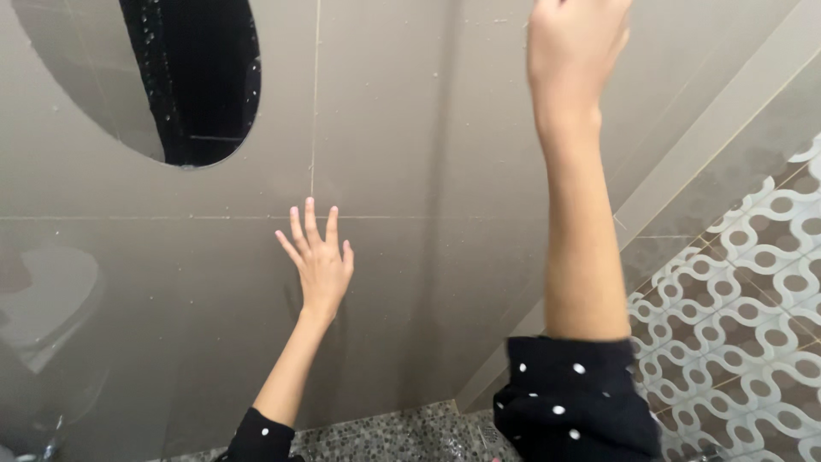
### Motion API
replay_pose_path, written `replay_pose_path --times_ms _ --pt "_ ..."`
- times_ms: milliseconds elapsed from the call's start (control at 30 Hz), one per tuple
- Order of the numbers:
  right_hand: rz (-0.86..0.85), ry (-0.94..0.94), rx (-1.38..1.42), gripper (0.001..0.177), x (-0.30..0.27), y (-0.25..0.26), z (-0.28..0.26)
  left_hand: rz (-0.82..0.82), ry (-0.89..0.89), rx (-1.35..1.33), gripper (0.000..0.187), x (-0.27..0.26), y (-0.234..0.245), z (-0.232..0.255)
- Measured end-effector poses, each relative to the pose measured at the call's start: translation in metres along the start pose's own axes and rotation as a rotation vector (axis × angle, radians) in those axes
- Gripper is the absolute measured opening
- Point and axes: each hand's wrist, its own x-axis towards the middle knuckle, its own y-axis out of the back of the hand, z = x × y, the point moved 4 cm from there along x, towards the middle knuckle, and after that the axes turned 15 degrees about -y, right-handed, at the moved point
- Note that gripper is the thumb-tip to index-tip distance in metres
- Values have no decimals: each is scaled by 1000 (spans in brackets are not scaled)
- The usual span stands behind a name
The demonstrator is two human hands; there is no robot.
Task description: The person scrubs the bathroom wall using a long-handled purple brush.
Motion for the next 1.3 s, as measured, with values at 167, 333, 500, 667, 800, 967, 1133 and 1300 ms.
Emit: replay_pose_path --times_ms 167,333,500,667,800,967,1133,1300 --pt "-27 352 -348 20 -31 22 -3 0 -69 -30 59 2 -8 14" --pt "-50 43 -411 24 -29 42 30 -26 -92 -73 59 -5 -7 27" --pt "-338 277 -512 34 -97 39 24 -61 -111 -118 58 -8 -5 39" --pt "-167 -231 -339 27 -60 60 63 -87 -148 -118 53 -24 12 34" --pt "-283 250 -537 40 -152 59 51 -128 -128 -128 52 -36 16 28" --pt "-260 -125 -466 40 -137 76 83 -181 -151 -154 51 -59 27 26" --pt "-327 77 -567 45 -218 79 78 -187 -148 -175 50 -69 35 24" --pt "-391 162 -777 46 -244 78 93 -189 -173 -217 50 -80 37 29"
